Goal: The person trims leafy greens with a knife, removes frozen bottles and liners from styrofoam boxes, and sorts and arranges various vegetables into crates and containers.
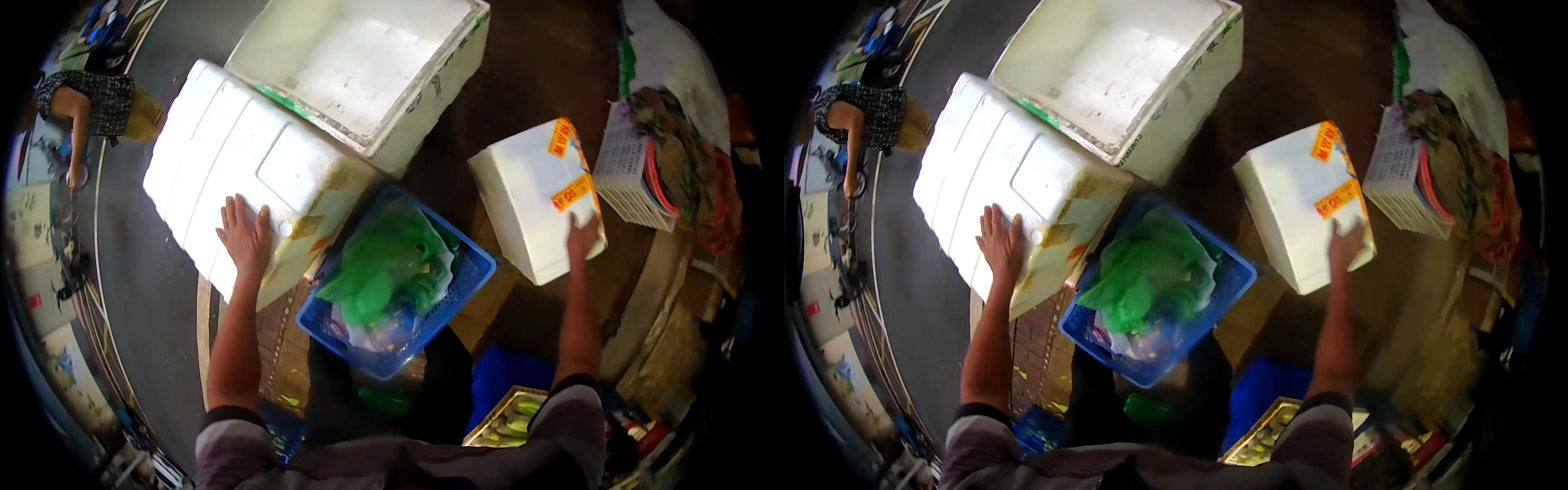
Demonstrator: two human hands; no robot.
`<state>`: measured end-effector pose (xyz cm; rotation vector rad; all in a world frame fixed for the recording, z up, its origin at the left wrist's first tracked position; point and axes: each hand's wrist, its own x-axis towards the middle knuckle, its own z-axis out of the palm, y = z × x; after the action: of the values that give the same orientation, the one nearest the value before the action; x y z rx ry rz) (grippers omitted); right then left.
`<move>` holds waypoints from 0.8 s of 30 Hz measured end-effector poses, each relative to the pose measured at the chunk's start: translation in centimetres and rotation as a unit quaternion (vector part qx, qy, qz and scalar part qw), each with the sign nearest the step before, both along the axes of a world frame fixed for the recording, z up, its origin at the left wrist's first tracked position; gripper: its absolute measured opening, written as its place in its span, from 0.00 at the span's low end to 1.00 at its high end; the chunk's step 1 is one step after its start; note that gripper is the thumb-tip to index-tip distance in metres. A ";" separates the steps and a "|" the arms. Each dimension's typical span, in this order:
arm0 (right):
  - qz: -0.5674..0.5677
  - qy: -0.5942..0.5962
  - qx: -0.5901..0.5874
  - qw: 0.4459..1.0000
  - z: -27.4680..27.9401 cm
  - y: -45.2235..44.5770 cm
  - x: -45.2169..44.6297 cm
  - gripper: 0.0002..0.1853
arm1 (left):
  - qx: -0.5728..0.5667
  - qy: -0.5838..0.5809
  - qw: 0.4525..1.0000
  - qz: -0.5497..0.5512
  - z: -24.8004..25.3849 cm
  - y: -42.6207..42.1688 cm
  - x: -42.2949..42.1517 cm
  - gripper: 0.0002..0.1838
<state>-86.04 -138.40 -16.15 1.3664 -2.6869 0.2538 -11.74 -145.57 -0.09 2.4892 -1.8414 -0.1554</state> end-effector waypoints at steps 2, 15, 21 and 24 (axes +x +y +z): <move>-0.078 0.093 0.124 0.985 0.4 2.3 -6.1 0.43 | -0.004 -0.011 1.000 0.000 -0.5 0.4 -0.1 0.42; 0.078 -0.111 0.165 0.977 -1.7 3.4 -11.8 0.34 | -0.020 -0.010 1.000 0.017 -0.3 0.5 -0.1 0.40; -0.006 -0.242 0.003 0.970 2.7 7.1 -5.6 0.34 | -0.005 -0.012 0.999 0.039 0.5 0.2 -1.0 0.42; -0.019 -0.210 -0.045 0.976 5.6 10.4 -7.9 0.32 | 0.002 -0.013 0.999 0.047 0.6 0.3 -0.5 0.44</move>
<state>-93.92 -128.03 -10.54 1.3612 -2.9820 0.7273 -12.29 -145.31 0.51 2.5856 -1.7298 -0.1238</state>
